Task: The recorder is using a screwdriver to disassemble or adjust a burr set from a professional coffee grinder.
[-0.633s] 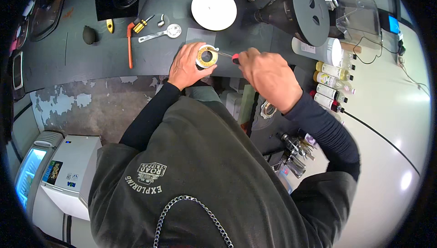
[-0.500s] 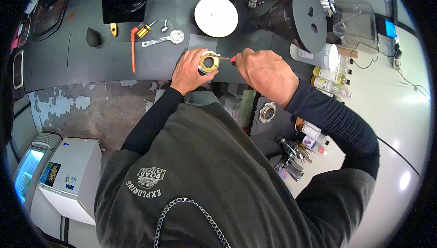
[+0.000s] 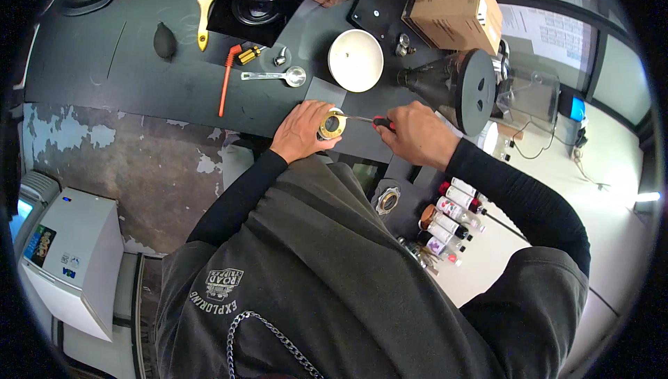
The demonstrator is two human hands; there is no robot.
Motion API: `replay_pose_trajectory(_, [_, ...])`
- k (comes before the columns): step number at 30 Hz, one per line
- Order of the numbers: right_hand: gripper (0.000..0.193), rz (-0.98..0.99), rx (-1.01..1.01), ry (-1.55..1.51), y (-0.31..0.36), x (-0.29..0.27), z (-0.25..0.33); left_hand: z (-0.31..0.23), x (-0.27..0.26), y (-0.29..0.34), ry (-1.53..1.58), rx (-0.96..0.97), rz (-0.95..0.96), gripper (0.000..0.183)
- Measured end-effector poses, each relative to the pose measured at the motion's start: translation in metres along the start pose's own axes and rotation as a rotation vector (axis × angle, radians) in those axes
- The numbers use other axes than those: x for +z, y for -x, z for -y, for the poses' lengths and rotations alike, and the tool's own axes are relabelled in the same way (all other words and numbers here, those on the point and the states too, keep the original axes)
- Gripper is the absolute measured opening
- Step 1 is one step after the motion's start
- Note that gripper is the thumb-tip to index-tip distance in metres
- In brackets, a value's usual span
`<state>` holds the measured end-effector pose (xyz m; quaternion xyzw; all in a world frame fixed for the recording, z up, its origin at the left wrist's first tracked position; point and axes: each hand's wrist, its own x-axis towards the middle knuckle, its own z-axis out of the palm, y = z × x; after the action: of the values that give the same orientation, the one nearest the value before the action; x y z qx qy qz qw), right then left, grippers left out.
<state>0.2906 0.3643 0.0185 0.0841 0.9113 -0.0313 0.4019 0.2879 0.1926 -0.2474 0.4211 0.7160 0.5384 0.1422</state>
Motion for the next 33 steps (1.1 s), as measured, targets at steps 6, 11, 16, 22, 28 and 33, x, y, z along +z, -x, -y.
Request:
replay_pose_trajectory(6, [0.033, -0.028, 0.010, -0.034, -0.003, 0.000, 0.003, 0.001, 0.000, 0.001, -0.003, 0.004, -0.007, 0.070])
replay_pose_trajectory(11, [0.035, 0.023, 0.099, -0.051, -0.004, -0.002, 0.006, 0.004, 0.001, 0.002, 0.009, 0.014, 0.001, 0.069])
replay_pose_trajectory(16, [0.042, 0.136, 0.205, -0.083, -0.011, -0.012, 0.010, 0.005, 0.003, 0.003, -0.008, 0.013, 0.017, 0.070])
replay_pose_trajectory(22, [0.039, 0.114, 0.202, -0.111, -0.016, -0.019, 0.011, 0.008, 0.005, 0.002, 0.003, 0.040, 0.000, 0.070])
replay_pose_trajectory(28, [0.047, 0.171, 0.291, -0.135, -0.015, -0.018, 0.014, 0.009, 0.004, 0.004, -0.003, 0.048, -0.014, 0.072])
replay_pose_trajectory(33, [0.052, 0.398, 0.723, -0.808, -0.014, -0.003, -0.010, 0.011, 0.008, 0.003, 0.006, 0.064, -0.024, 0.072])
